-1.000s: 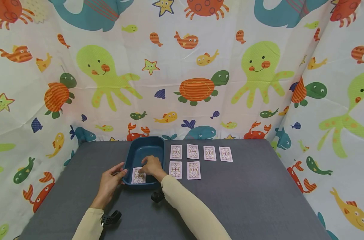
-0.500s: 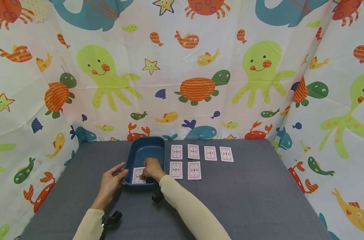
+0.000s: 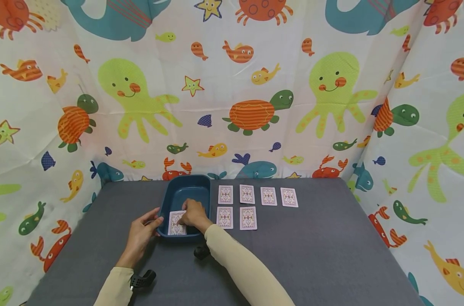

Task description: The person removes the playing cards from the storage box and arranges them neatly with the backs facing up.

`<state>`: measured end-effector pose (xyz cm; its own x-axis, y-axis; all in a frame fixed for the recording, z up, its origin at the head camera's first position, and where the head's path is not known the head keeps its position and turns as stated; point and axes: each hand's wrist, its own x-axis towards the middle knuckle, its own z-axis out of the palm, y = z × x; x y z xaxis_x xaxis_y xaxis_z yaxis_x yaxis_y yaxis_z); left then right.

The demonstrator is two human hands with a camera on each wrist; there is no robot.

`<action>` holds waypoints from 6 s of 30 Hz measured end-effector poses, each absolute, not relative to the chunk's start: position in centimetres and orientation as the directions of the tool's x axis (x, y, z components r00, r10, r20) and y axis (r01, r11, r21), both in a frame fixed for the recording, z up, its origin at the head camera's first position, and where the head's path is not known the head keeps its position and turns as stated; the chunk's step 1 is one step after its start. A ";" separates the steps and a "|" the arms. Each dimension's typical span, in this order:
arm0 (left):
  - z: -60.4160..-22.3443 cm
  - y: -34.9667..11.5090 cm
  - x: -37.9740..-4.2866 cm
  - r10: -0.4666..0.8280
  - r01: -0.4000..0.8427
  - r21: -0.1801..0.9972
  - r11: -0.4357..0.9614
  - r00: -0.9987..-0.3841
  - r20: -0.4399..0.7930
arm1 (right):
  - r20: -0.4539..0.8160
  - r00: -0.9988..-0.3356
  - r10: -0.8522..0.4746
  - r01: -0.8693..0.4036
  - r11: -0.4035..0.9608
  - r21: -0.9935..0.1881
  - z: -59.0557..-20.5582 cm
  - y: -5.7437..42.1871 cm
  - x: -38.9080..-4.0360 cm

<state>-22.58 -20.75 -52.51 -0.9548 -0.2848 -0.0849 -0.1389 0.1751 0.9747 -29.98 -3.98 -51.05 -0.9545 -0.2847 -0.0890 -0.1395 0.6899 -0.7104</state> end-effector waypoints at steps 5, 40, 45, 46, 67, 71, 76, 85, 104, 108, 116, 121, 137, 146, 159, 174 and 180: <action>-52.5 -20.8 -22.6 -0.284 -0.138 0.975 0.174 -0.955 -0.084 | -0.041 -0.963 -0.267 -0.132 0.598 -0.790 -51.0 -3.9 -30.1; -52.7 -20.8 -22.6 -0.290 -0.123 0.977 0.177 -0.955 -0.067 | 0.238 -0.970 -0.043 -0.233 0.428 -0.873 -49.0 -2.8 -29.6; -52.7 -20.8 -22.6 -0.289 -0.124 0.976 0.179 -0.955 -0.068 | 0.212 -0.977 -0.032 -0.208 0.376 -0.903 -48.2 -1.8 -29.0; -52.7 -20.8 -22.7 -0.287 -0.124 0.976 0.182 -0.955 -0.068 | 0.207 -0.978 -0.030 -0.203 0.368 -0.907 -48.1 -1.6 -28.9; -52.7 -20.9 -22.7 -0.280 -0.124 0.977 0.172 -0.957 -0.072 | 0.225 -0.974 0.010 -0.210 0.319 -0.924 -48.1 4.7 -26.8; -52.7 -20.9 -22.7 -0.274 -0.121 0.977 0.175 -0.959 -0.070 | 0.216 -0.976 0.017 -0.200 0.317 -0.927 -48.5 6.2 -26.5; -52.7 -20.8 -22.7 -0.276 -0.116 0.978 0.176 -0.959 -0.064 | 0.219 -0.975 0.040 -0.196 0.317 -0.928 -49.0 8.0 -26.4; -52.7 -20.9 -22.7 -0.288 -0.121 0.979 0.165 -0.955 -0.069 | 0.212 -0.974 0.077 -0.178 0.315 -0.932 -49.7 11.0 -26.5; -52.8 -20.9 -22.8 -0.280 -0.120 0.979 0.167 -0.958 -0.070 | 0.190 -0.973 0.130 -0.129 0.376 -0.917 -51.3 18.0 -26.2; -52.8 -20.9 -22.8 -0.278 -0.124 0.979 0.165 -0.958 -0.074 | 0.182 -0.973 0.139 -0.117 0.380 -0.917 -51.5 19.3 -26.2; -52.8 -20.9 -22.7 -0.274 -0.118 0.980 0.160 -0.959 -0.071 | 0.160 -0.981 0.105 -0.101 0.425 -0.899 -51.7 22.0 -26.8; -52.8 -20.9 -22.6 -0.274 -0.118 0.980 0.161 -0.959 -0.071 | 0.122 -0.989 0.079 -0.071 0.472 -0.879 -51.9 23.7 -27.4; -52.7 -20.9 -22.7 -0.285 -0.124 0.980 0.159 -0.956 -0.074 | 0.066 -0.998 -0.005 -0.059 0.519 -0.853 -53.6 26.4 -29.1; -52.7 -20.9 -22.7 -0.292 -0.132 0.977 0.169 -0.953 -0.079 | 0.077 -0.997 -0.015 -0.066 0.681 -0.729 -53.8 26.7 -30.4; -52.7 -20.9 -22.7 -0.284 -0.123 0.976 0.177 -0.956 -0.069 | 0.031 -0.999 -0.027 -0.041 0.729 -0.684 -54.2 26.7 -31.7; -52.6 -20.8 -22.6 -0.289 -0.119 0.977 0.179 -0.955 -0.064 | 0.052 -0.999 0.011 -0.027 0.728 -0.685 -53.8 26.8 -31.4; -52.7 -20.8 -22.6 -0.287 -0.116 0.977 0.180 -0.956 -0.060 | 0.086 -0.996 0.003 -0.057 0.718 -0.694 -52.0 26.1 -30.3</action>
